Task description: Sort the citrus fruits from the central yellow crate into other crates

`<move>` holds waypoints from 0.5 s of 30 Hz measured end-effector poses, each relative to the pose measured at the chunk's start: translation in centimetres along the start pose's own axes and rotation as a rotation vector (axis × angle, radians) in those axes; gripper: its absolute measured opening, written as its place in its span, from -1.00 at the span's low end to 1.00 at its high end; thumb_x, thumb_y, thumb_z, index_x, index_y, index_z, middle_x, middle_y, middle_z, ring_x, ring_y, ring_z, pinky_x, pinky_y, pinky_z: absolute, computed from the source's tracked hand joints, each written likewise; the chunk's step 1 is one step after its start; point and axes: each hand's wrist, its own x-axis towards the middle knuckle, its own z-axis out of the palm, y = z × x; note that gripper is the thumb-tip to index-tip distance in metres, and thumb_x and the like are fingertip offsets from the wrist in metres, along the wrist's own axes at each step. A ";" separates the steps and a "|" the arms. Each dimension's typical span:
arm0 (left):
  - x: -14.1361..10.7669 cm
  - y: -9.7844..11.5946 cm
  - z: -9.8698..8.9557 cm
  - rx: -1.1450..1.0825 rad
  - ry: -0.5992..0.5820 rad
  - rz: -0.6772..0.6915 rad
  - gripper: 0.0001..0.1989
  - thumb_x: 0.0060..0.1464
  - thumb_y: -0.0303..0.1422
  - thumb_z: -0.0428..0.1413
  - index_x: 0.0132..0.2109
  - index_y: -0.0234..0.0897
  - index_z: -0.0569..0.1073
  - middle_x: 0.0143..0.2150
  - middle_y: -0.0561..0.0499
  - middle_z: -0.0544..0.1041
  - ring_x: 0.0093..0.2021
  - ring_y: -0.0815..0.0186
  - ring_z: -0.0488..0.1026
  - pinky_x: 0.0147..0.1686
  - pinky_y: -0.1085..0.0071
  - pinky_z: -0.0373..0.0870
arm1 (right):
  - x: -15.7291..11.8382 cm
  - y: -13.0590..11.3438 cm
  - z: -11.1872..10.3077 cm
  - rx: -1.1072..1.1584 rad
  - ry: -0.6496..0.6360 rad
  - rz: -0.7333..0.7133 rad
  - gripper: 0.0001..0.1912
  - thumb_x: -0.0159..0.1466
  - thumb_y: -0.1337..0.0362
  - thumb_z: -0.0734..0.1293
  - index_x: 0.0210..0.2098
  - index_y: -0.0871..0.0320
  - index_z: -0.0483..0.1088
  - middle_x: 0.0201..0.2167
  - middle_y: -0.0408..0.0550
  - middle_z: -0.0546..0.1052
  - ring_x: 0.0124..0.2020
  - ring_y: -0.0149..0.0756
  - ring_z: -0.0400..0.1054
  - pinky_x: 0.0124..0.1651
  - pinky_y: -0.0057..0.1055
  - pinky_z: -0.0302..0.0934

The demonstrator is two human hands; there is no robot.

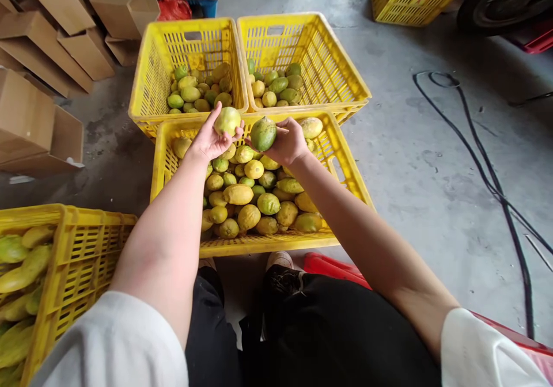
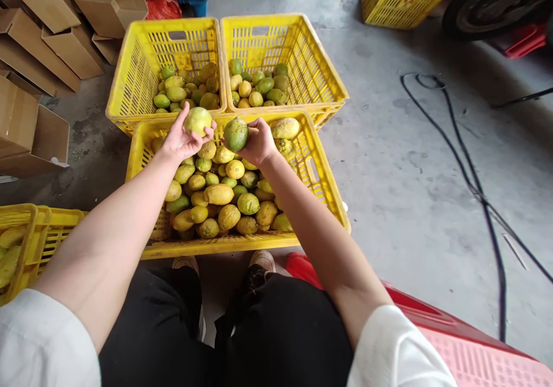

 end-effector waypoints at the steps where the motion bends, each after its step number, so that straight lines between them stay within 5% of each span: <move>1: 0.1 0.0 0.0 -0.010 0.006 0.005 -0.59 0.39 -0.01 0.04 -0.07 -0.27 0.55 -0.29 -0.06 0.53 -0.44 0.44 0.51 -0.68 0.74 0.24 | 0.0 0.0 -0.1 -0.021 -0.030 -0.006 -0.78 0.33 0.14 0.26 -0.14 0.15 0.37 -0.33 -0.01 0.52 -0.20 -0.07 0.51 -0.18 -0.06 0.54; 10: 0.2 -0.1 -0.5 -0.006 0.015 0.093 -0.72 0.38 -0.14 0.08 -0.12 -0.26 0.53 -0.37 -0.02 0.53 -0.53 0.49 0.44 -0.76 0.75 0.13 | -0.6 0.7 0.4 -0.117 -0.038 0.044 -0.82 0.34 0.20 0.44 -0.29 0.12 0.39 -0.39 -0.10 0.55 -0.37 -0.29 0.51 -0.38 -0.45 0.46; 15: 0.6 0.3 -0.6 0.096 0.037 0.072 -0.77 0.33 -0.17 0.13 -0.10 -0.24 0.54 -0.39 -0.02 0.55 -0.56 0.46 0.47 -0.77 0.72 0.12 | -0.5 0.6 0.2 -0.175 -0.036 0.031 -0.68 0.31 -0.01 0.40 -0.24 0.14 0.40 -0.38 -0.01 0.56 -0.28 -0.11 0.55 -0.31 -0.26 0.52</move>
